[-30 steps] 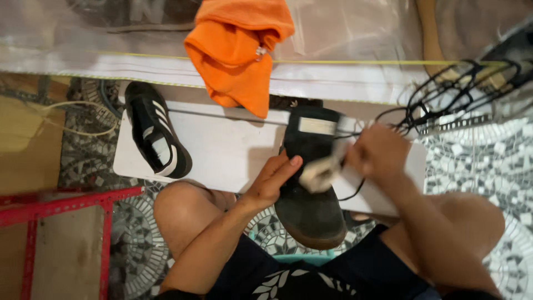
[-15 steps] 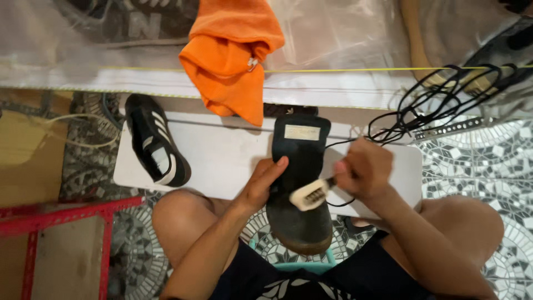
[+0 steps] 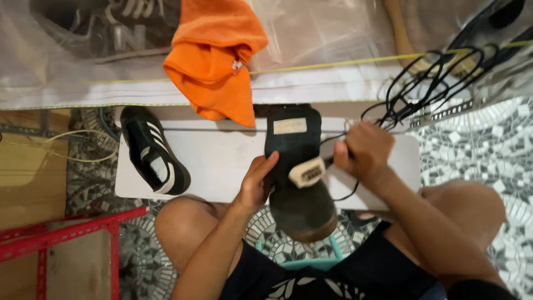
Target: The person uses a small electric brush to clean the exterior of a black shoe. They hold the shoe in one hand and move the brush over the surface repeatedly, focusing on the upper and heel areas.
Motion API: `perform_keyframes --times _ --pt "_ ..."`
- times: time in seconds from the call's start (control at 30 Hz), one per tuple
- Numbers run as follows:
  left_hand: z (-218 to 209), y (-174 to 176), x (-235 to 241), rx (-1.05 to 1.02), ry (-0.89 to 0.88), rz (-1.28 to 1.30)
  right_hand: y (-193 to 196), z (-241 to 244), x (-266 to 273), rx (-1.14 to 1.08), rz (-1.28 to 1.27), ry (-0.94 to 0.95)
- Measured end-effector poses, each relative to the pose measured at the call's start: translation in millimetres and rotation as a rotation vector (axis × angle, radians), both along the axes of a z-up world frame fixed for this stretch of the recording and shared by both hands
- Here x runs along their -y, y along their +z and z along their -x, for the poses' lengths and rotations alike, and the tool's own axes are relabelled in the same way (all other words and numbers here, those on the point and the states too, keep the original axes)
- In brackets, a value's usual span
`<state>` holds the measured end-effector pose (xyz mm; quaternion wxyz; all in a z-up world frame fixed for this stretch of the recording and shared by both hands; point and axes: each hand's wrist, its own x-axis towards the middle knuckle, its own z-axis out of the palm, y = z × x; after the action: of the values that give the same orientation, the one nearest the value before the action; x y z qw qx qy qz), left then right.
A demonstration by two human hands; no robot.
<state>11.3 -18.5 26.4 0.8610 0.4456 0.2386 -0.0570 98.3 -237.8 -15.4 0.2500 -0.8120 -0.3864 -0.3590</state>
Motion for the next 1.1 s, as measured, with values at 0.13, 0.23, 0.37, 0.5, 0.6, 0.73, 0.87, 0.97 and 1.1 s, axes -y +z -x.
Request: perform_keyframes --times 0.13,0.23,0.37,0.5,0.6,0.73,0.87,0.97,1.1 --pt "5.2 -2.1 -10.6 -0.03 -0.075 -0.065 -29.5 -3.4 12.4 0.057 -0.062 0.061" --pt "11.8 -62.1 -16.9 0.013 -0.1 -0.066 -44.4 -15.0 52.9 0.169 0.221 -0.427" --pt "7.8 -64.5 -25.0 0.153 -0.18 -0.097 11.8 9.2 24.2 0.01 0.223 -0.294" --pt "6.5 -30.0 -22.3 0.324 -0.3 -0.054 58.6 -9.2 17.8 -0.731 0.662 -0.588" --pt "13.1 -50.4 -31.8 0.157 -0.412 -0.037 27.1 -4.4 46.4 -0.294 0.125 -0.479" --pt "11.1 -27.5 -23.3 0.27 -0.317 -0.09 33.3 -0.5 23.1 -0.25 0.055 -0.023" --pt "9.5 -13.7 -21.4 0.228 -0.355 -0.092 23.9 -12.1 44.7 -0.163 0.08 -0.21" --pt "12.9 -28.0 -22.2 0.164 -0.327 -0.137 33.0 -1.7 29.3 -0.141 0.058 -0.102" --pt "17.6 -41.0 -17.5 0.127 -0.301 -0.264 -2.3 -32.8 40.8 -0.077 0.082 -0.168"
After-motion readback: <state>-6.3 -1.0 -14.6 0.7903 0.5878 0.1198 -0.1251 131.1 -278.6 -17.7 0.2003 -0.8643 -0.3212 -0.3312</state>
